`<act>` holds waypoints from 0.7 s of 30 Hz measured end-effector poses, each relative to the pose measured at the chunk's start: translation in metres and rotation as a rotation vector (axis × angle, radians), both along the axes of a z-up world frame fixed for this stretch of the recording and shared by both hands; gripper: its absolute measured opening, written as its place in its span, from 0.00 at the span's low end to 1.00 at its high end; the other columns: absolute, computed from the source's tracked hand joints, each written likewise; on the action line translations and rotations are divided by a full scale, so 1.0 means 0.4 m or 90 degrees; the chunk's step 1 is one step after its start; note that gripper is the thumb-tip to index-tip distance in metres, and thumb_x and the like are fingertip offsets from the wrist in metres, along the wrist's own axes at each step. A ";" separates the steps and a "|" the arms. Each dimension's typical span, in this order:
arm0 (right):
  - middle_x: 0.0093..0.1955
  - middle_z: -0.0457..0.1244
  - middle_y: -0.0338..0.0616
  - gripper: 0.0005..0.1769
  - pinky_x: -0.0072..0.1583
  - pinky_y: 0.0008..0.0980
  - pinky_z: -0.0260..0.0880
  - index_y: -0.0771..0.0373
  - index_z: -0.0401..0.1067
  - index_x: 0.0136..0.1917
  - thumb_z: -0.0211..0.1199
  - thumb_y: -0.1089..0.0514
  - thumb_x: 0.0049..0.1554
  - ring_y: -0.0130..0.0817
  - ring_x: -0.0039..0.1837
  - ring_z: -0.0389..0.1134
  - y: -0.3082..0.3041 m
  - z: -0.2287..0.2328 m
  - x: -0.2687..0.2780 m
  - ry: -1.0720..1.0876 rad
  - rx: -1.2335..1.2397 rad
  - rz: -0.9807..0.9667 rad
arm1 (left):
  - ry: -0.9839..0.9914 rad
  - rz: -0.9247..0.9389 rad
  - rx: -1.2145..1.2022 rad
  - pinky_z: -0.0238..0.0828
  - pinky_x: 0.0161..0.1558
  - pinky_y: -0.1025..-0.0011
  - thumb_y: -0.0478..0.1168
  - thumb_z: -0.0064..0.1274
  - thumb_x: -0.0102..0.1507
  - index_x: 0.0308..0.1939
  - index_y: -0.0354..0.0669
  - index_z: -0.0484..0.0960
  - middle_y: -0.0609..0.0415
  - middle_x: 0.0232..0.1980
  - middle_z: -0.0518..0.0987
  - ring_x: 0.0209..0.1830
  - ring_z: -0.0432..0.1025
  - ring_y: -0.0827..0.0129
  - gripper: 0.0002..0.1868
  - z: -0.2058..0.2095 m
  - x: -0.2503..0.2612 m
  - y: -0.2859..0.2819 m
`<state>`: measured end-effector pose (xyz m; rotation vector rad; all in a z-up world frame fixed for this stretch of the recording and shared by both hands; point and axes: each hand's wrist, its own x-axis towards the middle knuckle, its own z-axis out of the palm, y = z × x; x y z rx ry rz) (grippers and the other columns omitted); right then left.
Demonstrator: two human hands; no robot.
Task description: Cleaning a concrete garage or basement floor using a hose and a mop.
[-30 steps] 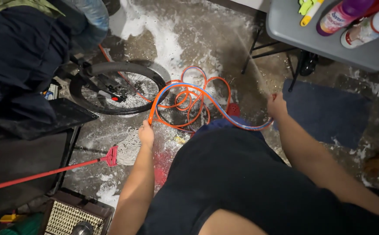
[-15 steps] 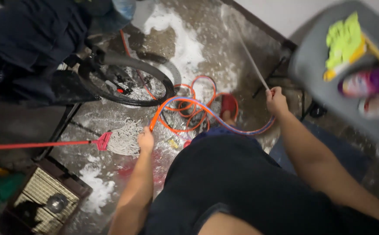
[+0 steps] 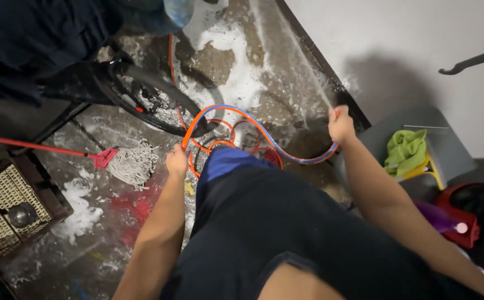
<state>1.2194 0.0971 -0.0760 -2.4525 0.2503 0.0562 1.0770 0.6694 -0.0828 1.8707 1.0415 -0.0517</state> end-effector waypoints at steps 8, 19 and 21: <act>0.48 0.68 0.60 0.23 0.55 0.50 0.70 0.64 0.67 0.57 0.58 0.41 0.66 0.58 0.52 0.71 -0.169 -0.263 -0.249 0.143 0.037 -0.214 | 0.020 0.011 -0.130 0.74 0.41 0.54 0.57 0.41 0.66 0.35 0.30 0.83 0.43 0.32 0.79 0.35 0.72 0.59 0.30 -0.016 0.165 -0.086; 0.46 0.68 0.57 0.21 0.53 0.47 0.70 0.64 0.66 0.57 0.56 0.42 0.67 0.53 0.49 0.71 -0.127 -0.192 -0.086 0.134 0.065 -0.209 | 0.210 -0.190 -0.036 0.68 0.49 0.56 0.60 0.35 0.65 0.33 0.32 0.83 0.38 0.36 0.84 0.42 0.78 0.48 0.34 -0.124 0.348 -0.124; 0.48 0.68 0.59 0.21 0.53 0.49 0.69 0.64 0.67 0.59 0.56 0.43 0.67 0.56 0.50 0.70 -0.122 -0.144 0.028 0.095 0.049 -0.161 | 0.187 -0.298 0.085 0.66 0.52 0.54 0.58 0.39 0.64 0.40 0.33 0.81 0.35 0.42 0.83 0.46 0.75 0.42 0.29 -0.222 0.392 -0.096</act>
